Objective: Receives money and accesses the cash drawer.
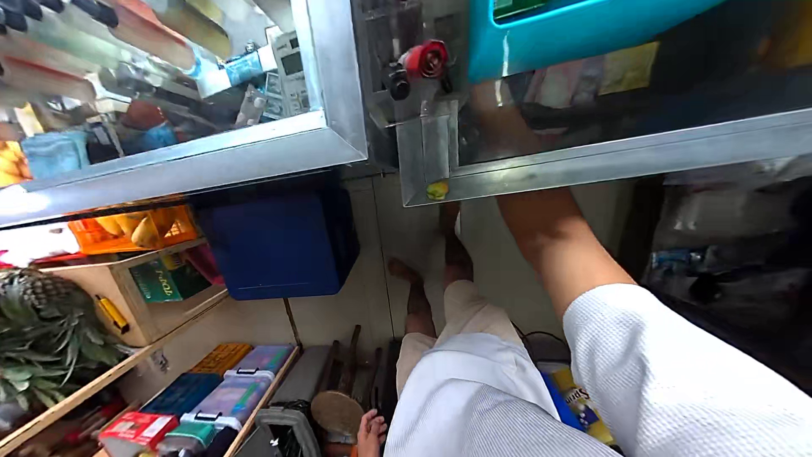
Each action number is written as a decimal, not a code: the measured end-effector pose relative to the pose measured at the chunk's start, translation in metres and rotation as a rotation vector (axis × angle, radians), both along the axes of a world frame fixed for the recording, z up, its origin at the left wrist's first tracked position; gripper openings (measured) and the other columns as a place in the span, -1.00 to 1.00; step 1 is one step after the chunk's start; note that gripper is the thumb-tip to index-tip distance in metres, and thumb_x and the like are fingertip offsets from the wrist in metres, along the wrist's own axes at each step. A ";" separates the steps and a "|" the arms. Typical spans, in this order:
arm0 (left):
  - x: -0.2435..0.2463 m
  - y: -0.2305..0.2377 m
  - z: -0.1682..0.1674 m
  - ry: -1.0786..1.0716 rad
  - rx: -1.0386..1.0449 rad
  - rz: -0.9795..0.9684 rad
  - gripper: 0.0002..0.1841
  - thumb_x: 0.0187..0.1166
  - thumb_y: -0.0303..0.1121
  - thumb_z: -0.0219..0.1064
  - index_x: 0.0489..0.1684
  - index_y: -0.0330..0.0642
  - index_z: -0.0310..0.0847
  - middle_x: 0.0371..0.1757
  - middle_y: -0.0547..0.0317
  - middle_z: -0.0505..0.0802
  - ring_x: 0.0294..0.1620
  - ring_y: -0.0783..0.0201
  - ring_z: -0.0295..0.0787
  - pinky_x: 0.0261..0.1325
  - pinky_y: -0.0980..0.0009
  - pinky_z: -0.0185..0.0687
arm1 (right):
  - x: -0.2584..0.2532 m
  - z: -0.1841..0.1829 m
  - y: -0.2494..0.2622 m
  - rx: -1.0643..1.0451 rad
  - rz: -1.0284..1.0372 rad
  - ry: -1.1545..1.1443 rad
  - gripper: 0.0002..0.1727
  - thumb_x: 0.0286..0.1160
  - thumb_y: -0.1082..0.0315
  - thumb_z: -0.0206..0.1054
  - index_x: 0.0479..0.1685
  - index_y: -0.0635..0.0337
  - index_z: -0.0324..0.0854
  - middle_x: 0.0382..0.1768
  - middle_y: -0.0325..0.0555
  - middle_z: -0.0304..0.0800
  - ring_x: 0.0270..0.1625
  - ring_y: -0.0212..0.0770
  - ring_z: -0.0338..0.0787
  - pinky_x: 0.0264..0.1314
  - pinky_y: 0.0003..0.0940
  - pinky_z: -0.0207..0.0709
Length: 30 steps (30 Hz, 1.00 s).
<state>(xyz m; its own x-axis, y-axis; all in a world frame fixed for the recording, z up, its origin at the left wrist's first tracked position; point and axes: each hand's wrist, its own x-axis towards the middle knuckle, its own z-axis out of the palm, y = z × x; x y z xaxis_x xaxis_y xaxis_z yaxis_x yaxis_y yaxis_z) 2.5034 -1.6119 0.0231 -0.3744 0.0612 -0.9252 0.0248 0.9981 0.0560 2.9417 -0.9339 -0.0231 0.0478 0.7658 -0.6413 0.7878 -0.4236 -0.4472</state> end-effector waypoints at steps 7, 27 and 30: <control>-0.016 -0.033 -0.021 -0.001 0.027 0.055 -0.55 0.77 -0.39 0.11 0.60 -0.34 0.36 0.18 -0.27 0.84 0.09 -0.03 0.88 0.18 0.03 0.81 | -0.003 -0.053 0.011 0.101 0.025 -0.140 -0.49 0.74 0.22 0.16 0.43 0.49 0.53 0.51 0.42 0.56 0.62 0.43 0.48 0.58 0.46 0.28; 0.018 0.124 0.007 0.018 0.084 -0.128 -0.60 0.84 -0.43 -0.02 0.56 -0.43 0.36 0.20 -0.30 0.80 0.06 0.03 0.85 0.13 0.12 0.76 | 0.002 -0.020 0.034 0.096 -0.085 0.174 -0.51 0.79 0.30 0.15 0.60 0.35 0.45 0.62 0.24 0.49 0.70 0.17 0.45 0.76 0.10 0.19; 0.016 0.121 0.006 0.020 0.082 -0.129 -0.60 0.83 -0.46 -0.02 0.57 -0.42 0.35 0.20 -0.30 0.80 0.07 0.03 0.85 0.13 0.13 0.76 | -0.004 -0.023 0.037 -0.036 -0.107 0.169 -0.47 0.80 0.28 0.09 0.65 0.36 0.38 0.68 0.23 0.41 0.73 0.16 0.40 0.76 0.11 0.18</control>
<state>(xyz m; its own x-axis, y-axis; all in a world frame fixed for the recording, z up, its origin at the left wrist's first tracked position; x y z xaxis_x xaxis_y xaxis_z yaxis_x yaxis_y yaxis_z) 2.5194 -1.4914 0.0293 -0.3766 0.1850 -0.9077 0.1544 0.9787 0.1354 2.9374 -0.8968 -0.0460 0.0169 0.7385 -0.6740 0.6526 -0.5188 -0.5521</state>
